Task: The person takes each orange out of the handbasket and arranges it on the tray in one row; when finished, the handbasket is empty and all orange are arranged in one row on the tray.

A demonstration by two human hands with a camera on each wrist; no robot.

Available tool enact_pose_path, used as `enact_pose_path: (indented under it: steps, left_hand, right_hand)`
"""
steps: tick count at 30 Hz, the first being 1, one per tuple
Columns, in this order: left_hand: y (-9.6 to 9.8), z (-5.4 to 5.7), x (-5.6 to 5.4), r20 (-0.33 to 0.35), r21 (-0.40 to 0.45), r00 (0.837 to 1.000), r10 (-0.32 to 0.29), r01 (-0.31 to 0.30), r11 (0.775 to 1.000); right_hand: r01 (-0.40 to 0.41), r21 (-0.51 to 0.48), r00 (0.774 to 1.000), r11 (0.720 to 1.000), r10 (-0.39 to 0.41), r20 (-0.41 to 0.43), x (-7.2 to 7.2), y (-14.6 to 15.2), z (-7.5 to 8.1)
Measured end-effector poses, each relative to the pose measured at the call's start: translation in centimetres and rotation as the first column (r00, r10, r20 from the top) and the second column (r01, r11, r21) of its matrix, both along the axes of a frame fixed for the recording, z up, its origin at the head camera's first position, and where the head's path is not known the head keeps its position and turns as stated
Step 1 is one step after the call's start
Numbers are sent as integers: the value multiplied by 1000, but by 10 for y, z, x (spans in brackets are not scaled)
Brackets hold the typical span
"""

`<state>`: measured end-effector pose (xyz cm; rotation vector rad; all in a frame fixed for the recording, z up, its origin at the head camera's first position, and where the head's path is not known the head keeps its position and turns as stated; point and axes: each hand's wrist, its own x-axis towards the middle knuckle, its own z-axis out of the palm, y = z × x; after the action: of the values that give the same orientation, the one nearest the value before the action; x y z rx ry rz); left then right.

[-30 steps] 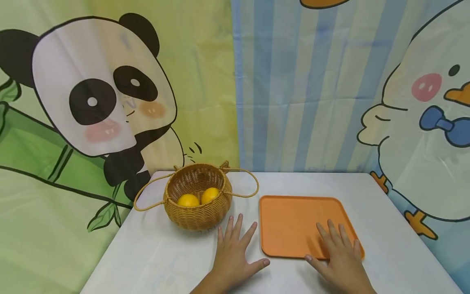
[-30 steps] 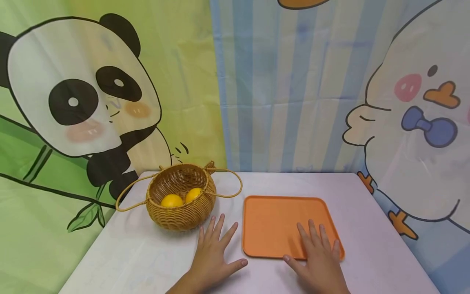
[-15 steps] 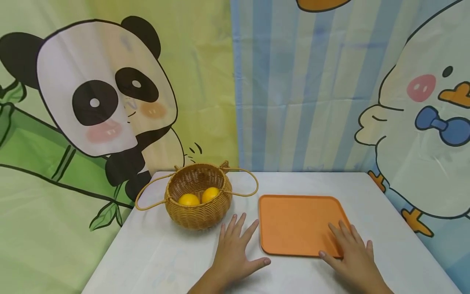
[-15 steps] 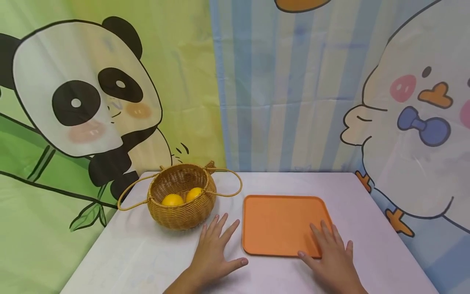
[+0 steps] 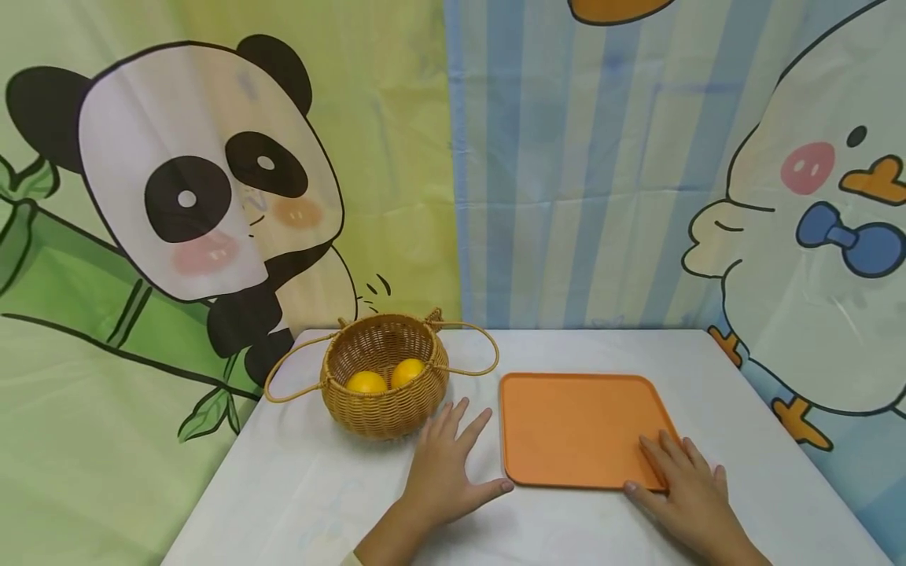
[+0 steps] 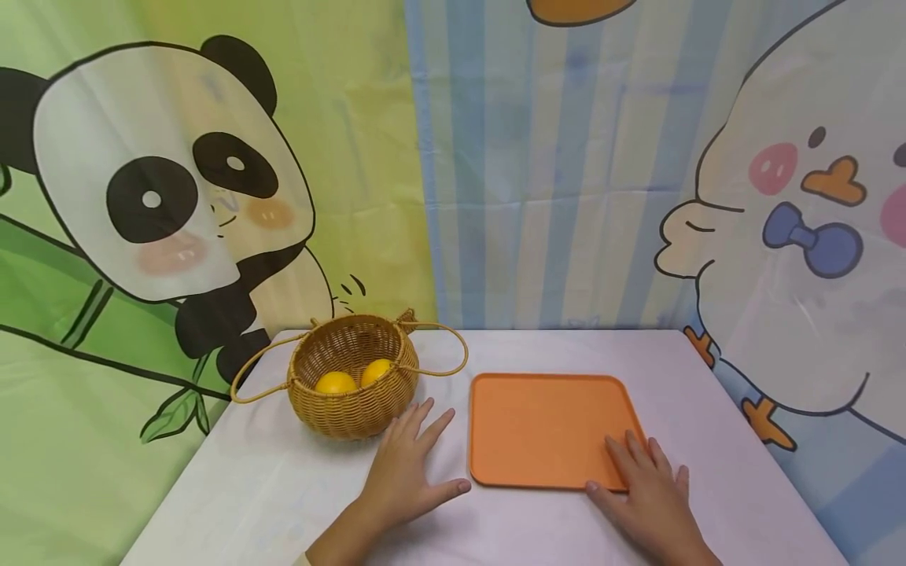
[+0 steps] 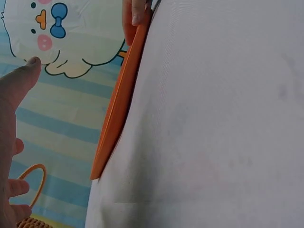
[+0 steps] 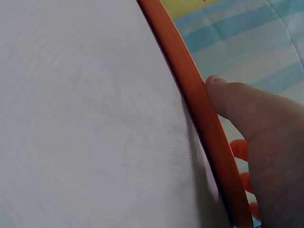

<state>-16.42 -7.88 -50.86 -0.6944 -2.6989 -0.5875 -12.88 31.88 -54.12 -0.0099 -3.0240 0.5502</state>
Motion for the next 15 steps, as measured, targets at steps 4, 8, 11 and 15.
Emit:
enact_pose_path:
  steps: [4, 8, 11, 15]
  left_hand:
    - [-2, 3, -2, 7, 4, 1000, -6, 5, 1000]
    - [-4, 11, -3, 5, 31, 1000, -18, 18, 999]
    - [-5, 18, -6, -17, 61, 999, -32, 33, 998]
    - [-8, 26, -10, -69, 56, 996, -49, 53, 997]
  right_hand:
    - [17, -9, 999, 1000, -17, 47, -2, 2, -2]
    - [24, -6, 999, 1000, -23, 48, -4, 5, -6]
    - [28, -3, 999, 1000, -28, 33, -5, 6, -9]
    - [35, -2, 999, 999, -35, 9, -5, 7, -10]
